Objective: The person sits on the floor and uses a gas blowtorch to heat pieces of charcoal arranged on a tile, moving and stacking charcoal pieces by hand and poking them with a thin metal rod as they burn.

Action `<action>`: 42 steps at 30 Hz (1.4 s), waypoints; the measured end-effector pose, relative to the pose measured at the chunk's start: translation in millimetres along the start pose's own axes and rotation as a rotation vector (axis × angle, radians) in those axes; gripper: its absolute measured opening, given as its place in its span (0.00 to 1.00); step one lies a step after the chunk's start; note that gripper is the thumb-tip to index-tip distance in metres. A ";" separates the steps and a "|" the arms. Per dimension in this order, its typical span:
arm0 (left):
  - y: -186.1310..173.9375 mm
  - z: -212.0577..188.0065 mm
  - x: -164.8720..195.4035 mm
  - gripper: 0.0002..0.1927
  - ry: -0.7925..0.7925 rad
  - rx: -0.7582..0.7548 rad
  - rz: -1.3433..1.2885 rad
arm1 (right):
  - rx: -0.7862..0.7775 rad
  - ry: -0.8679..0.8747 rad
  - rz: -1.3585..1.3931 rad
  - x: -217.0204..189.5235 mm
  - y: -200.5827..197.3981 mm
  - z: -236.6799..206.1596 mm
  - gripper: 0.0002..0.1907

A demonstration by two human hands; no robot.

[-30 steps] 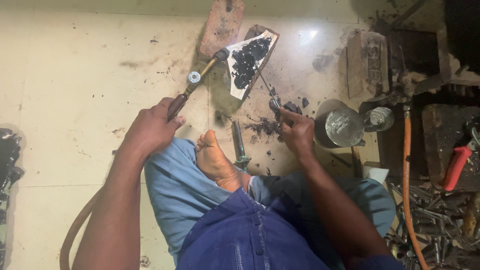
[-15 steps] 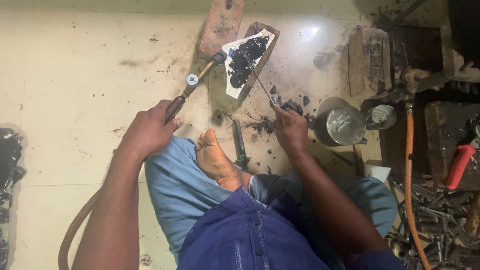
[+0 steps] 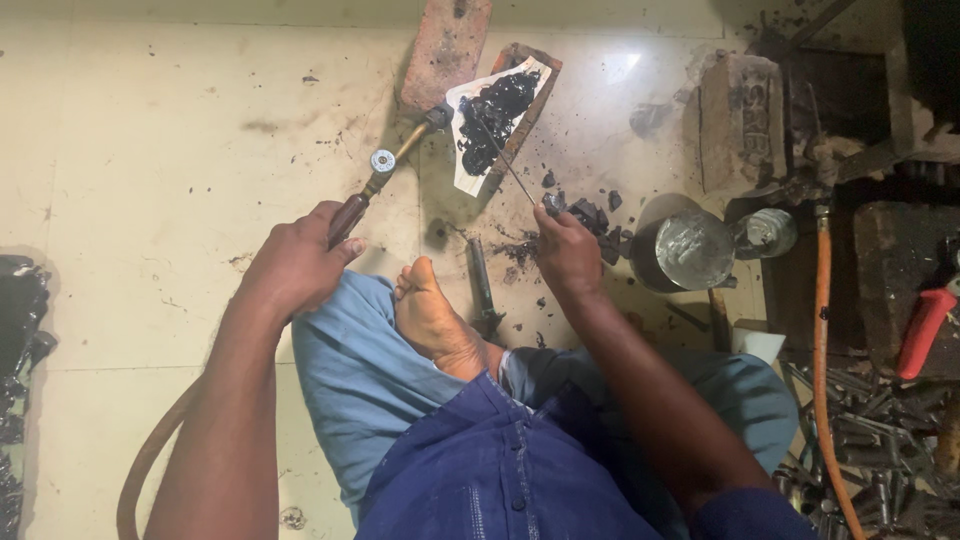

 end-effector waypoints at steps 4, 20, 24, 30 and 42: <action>-3.9 -1.2 -3.0 0.28 -0.003 0.016 -0.009 | -0.084 0.000 -0.081 -0.4 -14.8 8.7 0.15; -18.8 -4.2 -8.2 0.28 -0.013 0.076 -0.055 | 0.117 0.350 0.155 87.0 -63.0 11.1 0.12; -17.4 -2.9 -5.7 0.27 -0.002 0.079 -0.096 | 0.066 0.445 0.523 57.5 -39.5 -27.5 0.13; -8.2 -1.6 -6.5 0.27 0.019 0.085 -0.051 | -0.024 0.744 0.851 5.8 11.0 -84.2 0.16; 12.5 -7.7 -17.5 0.27 0.275 0.146 -0.050 | -0.005 0.945 1.098 26.0 53.8 -185.2 0.18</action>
Point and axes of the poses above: each hand's wrist, its own z-axis towards the middle knuckle, its own y-axis out of the palm, x = y × z, the point moved 8 cm from there along z, towards the middle knuckle, and after that the axes turned 5 degrees about -y, right-handed, at the moved point
